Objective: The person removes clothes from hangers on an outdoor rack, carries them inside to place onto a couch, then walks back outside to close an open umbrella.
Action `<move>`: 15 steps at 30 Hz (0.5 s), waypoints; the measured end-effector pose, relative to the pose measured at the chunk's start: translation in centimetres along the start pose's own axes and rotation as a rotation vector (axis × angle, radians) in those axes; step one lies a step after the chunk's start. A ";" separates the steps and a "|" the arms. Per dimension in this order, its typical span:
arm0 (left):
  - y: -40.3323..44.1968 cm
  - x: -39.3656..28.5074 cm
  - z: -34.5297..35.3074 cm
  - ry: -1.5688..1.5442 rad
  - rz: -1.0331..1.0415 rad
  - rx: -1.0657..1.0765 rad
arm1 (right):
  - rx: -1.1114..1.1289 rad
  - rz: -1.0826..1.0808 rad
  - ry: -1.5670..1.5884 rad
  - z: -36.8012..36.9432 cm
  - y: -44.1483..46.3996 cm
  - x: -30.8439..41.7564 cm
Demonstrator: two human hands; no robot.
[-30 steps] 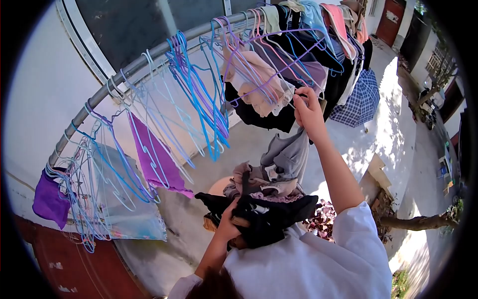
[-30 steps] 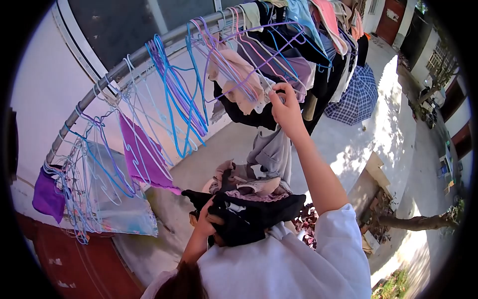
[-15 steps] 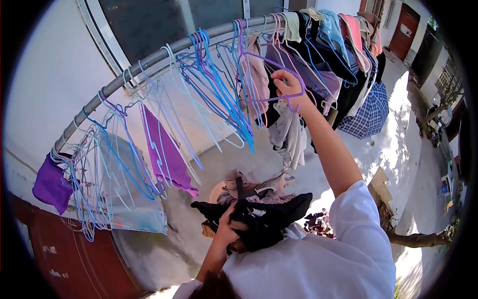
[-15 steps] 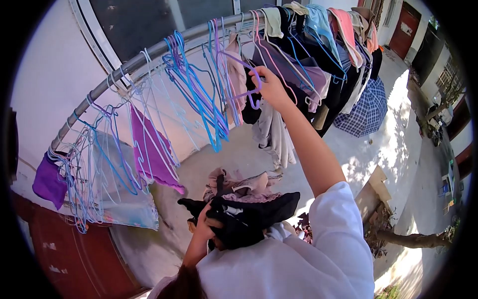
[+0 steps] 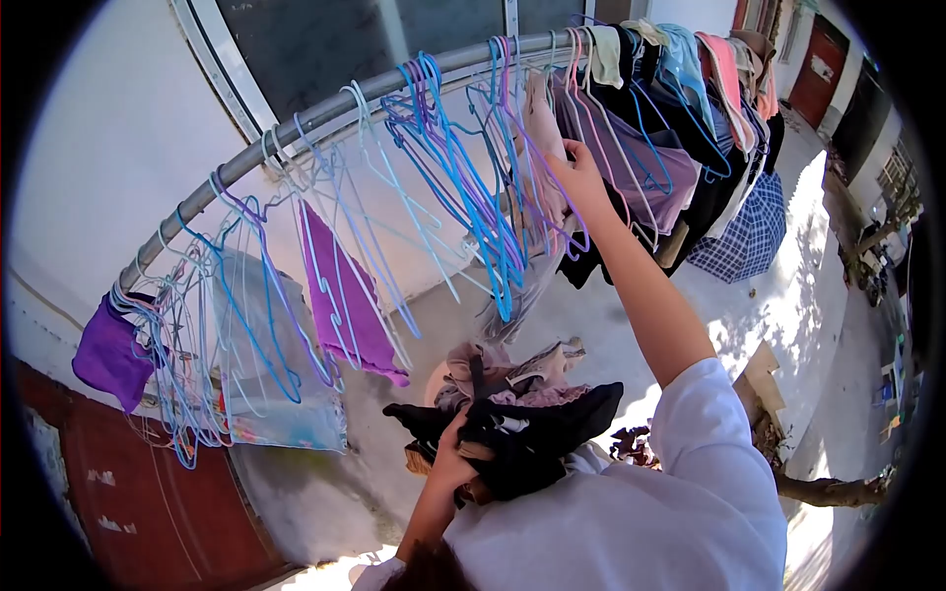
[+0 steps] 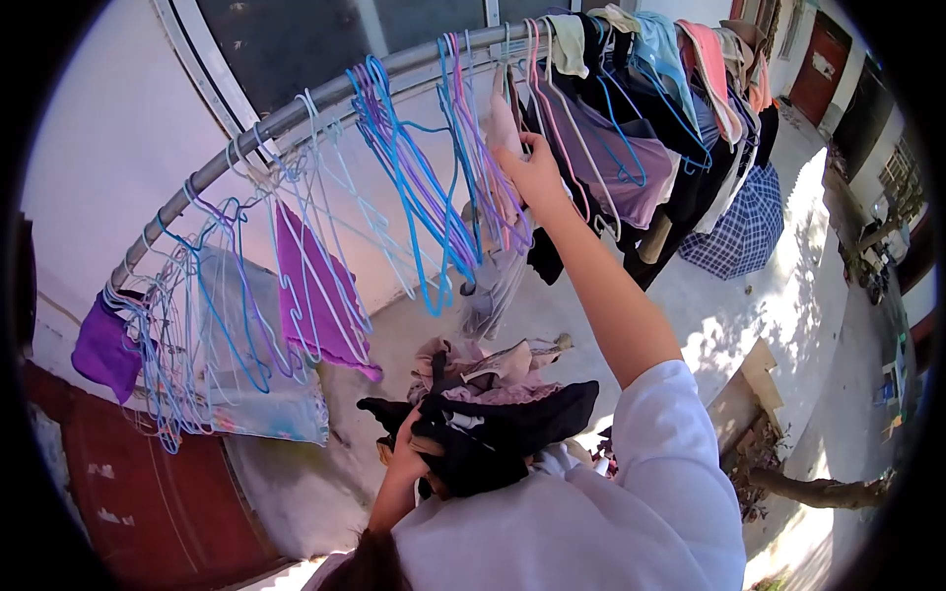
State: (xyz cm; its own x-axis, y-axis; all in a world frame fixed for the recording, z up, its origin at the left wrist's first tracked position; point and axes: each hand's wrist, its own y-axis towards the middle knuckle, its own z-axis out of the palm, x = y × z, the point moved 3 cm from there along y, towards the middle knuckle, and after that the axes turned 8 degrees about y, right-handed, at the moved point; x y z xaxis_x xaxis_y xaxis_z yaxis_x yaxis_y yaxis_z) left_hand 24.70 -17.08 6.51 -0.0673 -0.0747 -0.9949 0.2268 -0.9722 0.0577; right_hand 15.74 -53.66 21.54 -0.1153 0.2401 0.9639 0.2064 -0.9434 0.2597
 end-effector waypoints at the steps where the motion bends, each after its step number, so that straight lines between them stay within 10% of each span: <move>1: 0.0 0.2 -0.1 0.016 0.002 0.006 | -0.035 -0.041 -0.091 -0.3 -0.8 -0.1; 15: 0.9 0.1 0.2 0.054 0.082 0.064 | -0.039 -0.595 -0.841 -4.3 -11.8 1.4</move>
State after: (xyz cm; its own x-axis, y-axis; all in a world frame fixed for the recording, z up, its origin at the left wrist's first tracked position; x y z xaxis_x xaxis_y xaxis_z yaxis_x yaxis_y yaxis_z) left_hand 24.74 -17.98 6.53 0.0013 -0.1441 -0.9896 0.1672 -0.9756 0.1423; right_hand 8.98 -43.13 19.52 0.5319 0.7390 0.4135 0.3051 -0.6228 0.7205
